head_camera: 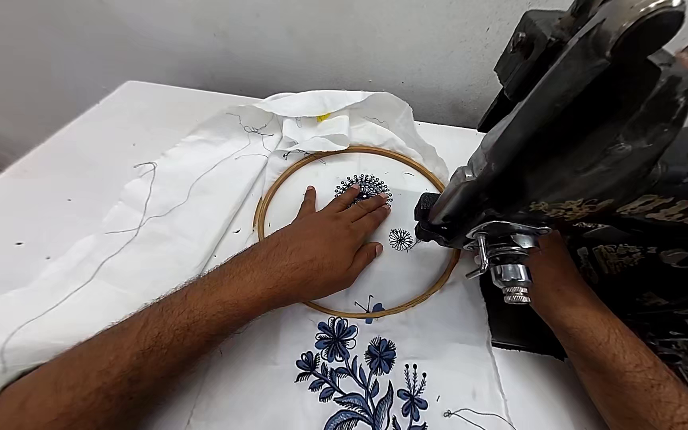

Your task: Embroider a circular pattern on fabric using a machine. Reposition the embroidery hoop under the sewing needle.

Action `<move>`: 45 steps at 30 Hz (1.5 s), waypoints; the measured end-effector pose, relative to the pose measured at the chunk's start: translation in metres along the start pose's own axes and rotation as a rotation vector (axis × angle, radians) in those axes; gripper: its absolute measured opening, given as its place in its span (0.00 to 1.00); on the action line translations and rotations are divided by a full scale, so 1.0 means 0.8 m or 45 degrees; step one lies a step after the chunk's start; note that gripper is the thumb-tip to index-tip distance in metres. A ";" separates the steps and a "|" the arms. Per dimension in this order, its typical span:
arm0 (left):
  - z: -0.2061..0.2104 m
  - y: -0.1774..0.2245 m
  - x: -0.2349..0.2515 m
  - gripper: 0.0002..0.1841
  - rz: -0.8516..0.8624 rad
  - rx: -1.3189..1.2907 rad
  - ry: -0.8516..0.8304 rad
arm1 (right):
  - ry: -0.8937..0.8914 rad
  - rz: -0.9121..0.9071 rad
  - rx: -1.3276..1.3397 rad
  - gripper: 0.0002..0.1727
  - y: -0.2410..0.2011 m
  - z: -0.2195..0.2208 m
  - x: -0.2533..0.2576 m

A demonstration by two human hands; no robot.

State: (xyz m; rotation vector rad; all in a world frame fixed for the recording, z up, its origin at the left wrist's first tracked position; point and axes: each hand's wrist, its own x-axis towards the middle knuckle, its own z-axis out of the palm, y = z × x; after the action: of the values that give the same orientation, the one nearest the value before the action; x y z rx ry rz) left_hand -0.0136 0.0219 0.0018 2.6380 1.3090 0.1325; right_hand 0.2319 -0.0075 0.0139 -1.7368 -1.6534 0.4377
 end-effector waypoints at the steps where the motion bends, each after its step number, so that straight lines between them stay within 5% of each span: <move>1: 0.001 0.000 -0.001 0.31 -0.004 0.003 0.009 | -0.006 -0.005 0.012 0.12 0.002 0.001 0.000; 13: 0.004 -0.001 0.001 0.31 0.010 -0.009 0.042 | 0.038 -0.158 0.056 0.11 0.012 0.004 0.004; 21: 0.004 0.005 -0.001 0.31 0.038 -0.008 0.033 | -0.003 -0.286 -0.245 0.07 0.005 -0.005 0.009; 38: 0.009 -0.004 0.010 0.31 0.042 -0.034 0.061 | 0.048 -0.166 -0.087 0.13 0.008 0.001 0.007; 45: 0.012 0.002 0.004 0.31 0.049 -0.014 0.080 | 0.018 -0.226 -0.185 0.08 0.005 -0.004 0.006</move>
State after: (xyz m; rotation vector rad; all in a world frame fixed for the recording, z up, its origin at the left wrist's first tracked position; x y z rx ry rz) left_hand -0.0090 0.0220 -0.0069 2.6713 1.2731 0.2288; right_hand 0.2372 -0.0032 0.0145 -1.6723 -1.8497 0.2268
